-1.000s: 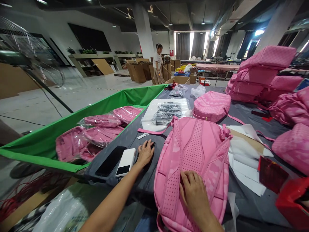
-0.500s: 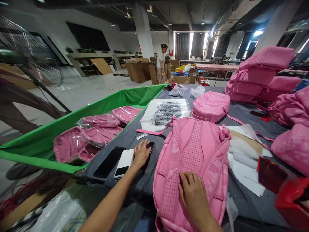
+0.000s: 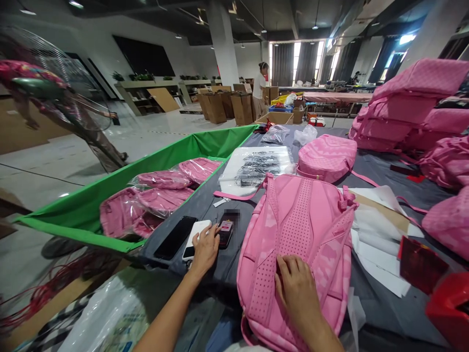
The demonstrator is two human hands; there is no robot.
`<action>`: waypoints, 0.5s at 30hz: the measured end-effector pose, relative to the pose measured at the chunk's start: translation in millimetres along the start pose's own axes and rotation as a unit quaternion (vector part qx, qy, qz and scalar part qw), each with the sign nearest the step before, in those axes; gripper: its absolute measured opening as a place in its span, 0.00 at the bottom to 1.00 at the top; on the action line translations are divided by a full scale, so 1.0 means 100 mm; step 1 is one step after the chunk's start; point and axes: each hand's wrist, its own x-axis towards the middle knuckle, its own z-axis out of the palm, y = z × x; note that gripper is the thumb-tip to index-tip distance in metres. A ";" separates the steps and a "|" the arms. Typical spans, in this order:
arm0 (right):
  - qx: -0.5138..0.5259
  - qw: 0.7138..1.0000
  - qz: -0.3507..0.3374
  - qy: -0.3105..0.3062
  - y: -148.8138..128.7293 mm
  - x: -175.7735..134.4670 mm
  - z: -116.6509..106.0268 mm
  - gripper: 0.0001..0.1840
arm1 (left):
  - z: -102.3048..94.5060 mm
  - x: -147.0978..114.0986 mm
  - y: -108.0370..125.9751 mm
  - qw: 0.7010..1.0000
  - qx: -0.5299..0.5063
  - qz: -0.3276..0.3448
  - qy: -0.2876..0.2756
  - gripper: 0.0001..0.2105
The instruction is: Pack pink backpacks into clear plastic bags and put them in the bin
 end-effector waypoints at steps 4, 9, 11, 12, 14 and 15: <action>0.003 1.000 0.008 -0.013 0.00 0.00 -0.01 0.18 | 0.11 0.04 0.05 0.998 0.043 0.021 -0.033 0.23; 0.009 1.000 0.010 -0.012 -0.02 0.01 0.00 0.18 | 0.14 0.08 0.06 0.997 0.056 0.019 -0.051 0.23; 0.012 1.000 0.009 -0.019 -0.02 0.00 -0.01 0.18 | 0.12 0.09 0.08 0.998 0.042 0.004 -0.050 0.23; 0.016 1.000 0.008 -0.024 -0.02 0.00 -0.03 0.19 | 0.09 0.11 0.10 0.999 0.027 -0.004 -0.046 0.23; 0.040 0.998 0.001 -0.045 0.00 0.00 -0.11 0.20 | 0.00 0.18 0.18 0.999 -0.024 -0.010 -0.027 0.22; 0.059 0.996 -0.008 -0.061 0.03 0.01 -0.16 0.21 | -0.05 0.25 0.24 0.998 -0.060 -0.006 -0.016 0.21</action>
